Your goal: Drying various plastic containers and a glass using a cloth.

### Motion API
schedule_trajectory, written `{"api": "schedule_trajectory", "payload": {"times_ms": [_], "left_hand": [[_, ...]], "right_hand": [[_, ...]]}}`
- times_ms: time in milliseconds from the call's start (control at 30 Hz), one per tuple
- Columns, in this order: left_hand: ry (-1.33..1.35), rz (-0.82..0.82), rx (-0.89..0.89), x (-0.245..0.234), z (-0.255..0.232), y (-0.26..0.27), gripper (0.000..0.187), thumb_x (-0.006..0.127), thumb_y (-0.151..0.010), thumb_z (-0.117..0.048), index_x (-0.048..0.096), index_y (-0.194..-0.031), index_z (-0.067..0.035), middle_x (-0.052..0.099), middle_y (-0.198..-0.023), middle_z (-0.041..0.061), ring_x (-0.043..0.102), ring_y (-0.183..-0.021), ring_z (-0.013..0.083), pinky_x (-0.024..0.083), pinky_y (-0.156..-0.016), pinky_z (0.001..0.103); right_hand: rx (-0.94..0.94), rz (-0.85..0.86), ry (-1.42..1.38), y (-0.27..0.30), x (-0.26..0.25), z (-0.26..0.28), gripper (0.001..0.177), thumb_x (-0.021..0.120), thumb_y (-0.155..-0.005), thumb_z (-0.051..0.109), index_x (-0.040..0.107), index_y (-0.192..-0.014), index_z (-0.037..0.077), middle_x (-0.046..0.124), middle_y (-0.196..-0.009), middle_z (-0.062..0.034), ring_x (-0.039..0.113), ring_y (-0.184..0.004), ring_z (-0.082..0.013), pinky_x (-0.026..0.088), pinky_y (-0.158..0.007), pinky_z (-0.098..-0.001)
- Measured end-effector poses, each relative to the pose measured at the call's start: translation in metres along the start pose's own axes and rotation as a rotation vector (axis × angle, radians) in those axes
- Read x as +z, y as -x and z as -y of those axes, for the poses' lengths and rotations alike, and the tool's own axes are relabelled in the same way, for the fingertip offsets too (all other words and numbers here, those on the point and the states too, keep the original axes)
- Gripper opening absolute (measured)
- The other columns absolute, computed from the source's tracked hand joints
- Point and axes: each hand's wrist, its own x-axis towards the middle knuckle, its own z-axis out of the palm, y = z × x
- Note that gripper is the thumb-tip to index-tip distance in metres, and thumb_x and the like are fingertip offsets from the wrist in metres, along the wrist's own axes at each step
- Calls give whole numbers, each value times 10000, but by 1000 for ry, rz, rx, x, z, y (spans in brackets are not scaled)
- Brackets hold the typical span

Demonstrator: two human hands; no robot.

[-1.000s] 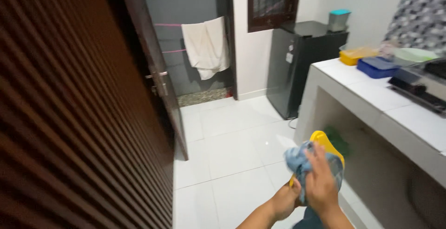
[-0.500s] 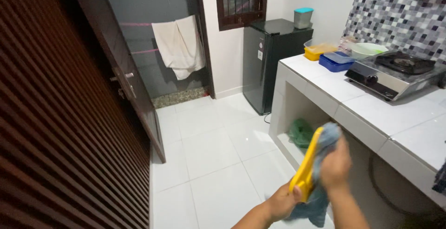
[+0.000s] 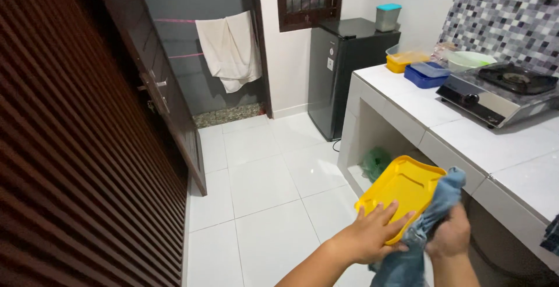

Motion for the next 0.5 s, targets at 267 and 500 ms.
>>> {"api": "schedule_trajectory", "payload": {"times_ms": [267, 500], "left_hand": [[-417, -167, 39, -49, -9, 9, 788, 659, -835, -612, 462, -1532, -301, 207, -1677, 257, 170, -1545, 542, 79, -1116, 820], [1339, -489, -325, -83, 72, 21, 776, 752, -862, -240, 386, -1536, -121, 613, -1389, 260, 619, -1234, 330, 509, -1048, 406]], "right_hand": [[-85, -265, 700, -33, -37, -18, 279, 657, -990, 80, 579, -1221, -55, 679, -999, -114, 641, -765, -203, 519, -669, -336], [-61, -99, 754, -61, -77, -28, 232, 677, -961, 154, 690, -1139, 7, 715, -991, -56, 648, -837, -147, 509, -740, -306]]}}
